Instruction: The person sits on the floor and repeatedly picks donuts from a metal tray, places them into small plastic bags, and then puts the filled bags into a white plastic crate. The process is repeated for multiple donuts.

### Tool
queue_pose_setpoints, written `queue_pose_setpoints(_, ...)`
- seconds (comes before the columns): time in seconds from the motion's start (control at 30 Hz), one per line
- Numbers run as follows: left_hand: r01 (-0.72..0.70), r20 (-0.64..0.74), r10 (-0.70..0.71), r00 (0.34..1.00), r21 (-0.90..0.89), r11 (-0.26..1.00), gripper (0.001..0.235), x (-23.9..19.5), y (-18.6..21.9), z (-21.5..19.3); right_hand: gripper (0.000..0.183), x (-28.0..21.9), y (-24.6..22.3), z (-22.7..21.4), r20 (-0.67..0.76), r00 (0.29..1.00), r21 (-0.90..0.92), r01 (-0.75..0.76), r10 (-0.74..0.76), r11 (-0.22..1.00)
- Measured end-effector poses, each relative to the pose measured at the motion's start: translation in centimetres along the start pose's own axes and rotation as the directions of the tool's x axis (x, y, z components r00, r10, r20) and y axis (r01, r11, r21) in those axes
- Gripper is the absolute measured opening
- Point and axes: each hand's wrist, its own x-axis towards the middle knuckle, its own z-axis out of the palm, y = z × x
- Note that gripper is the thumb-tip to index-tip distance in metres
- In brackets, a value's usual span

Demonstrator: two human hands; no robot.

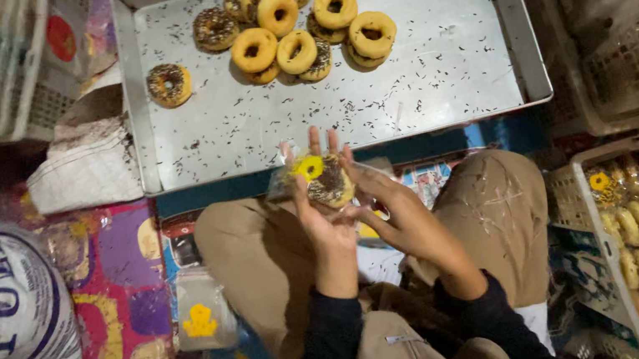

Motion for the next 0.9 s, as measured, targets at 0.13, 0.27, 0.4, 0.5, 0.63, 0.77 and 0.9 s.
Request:
queue_pose_setpoints(0.13,0.038,0.0,-0.041,0.999,0.319,0.947,0.08,-1.4,1.5,-1.2,0.039,0.0,-1.3,-0.3,-0.207,0.978,0.384,0.12,-0.041,0.915)
queue_pose_setpoints(0.27,-0.018,-0.162,0.173,0.972,0.678,0.735,0.067,-5.1,1.7,-2.7,0.015,0.4,-2.1,-2.3,0.05,0.993,0.08,0.1,-0.104,0.992)
queue_pose_setpoints(0.4,-0.298,0.295,0.041,0.955,0.941,0.162,0.022,-6.3,3.8,-0.4,0.018,1.3,-3.3,-5.7,0.463,0.879,0.079,0.083,-0.11,0.993)
queue_pose_setpoints(0.5,-0.529,0.524,-0.081,0.848,0.845,-0.076,0.009,-6.1,6.2,3.8,0.017,0.8,-5.2,-7.3,0.268,0.961,0.26,0.003,-0.075,0.965)
queue_pose_setpoints(0.63,-0.769,0.731,-0.245,0.637,0.581,-0.268,0.024,-7.4,8.3,8.6,0.012,-0.7,-6.0,-7.9,0.111,0.975,0.285,0.154,-0.192,0.946)
queue_pose_setpoints(0.77,-0.72,0.703,-0.17,0.691,0.648,-0.249,0.025,-7.7,7.5,11.0,0.014,-2.1,-4.5,-6.8,0.056,0.849,-0.191,0.526,-0.525,0.829)
queue_pose_setpoints(0.9,-0.652,0.628,-0.178,0.758,0.721,-0.235,0.023,-8.2,7.3,12.1,0.016,-4.8,-1.3,-5.4,0.093,0.704,-0.551,0.626,-0.704,0.552)
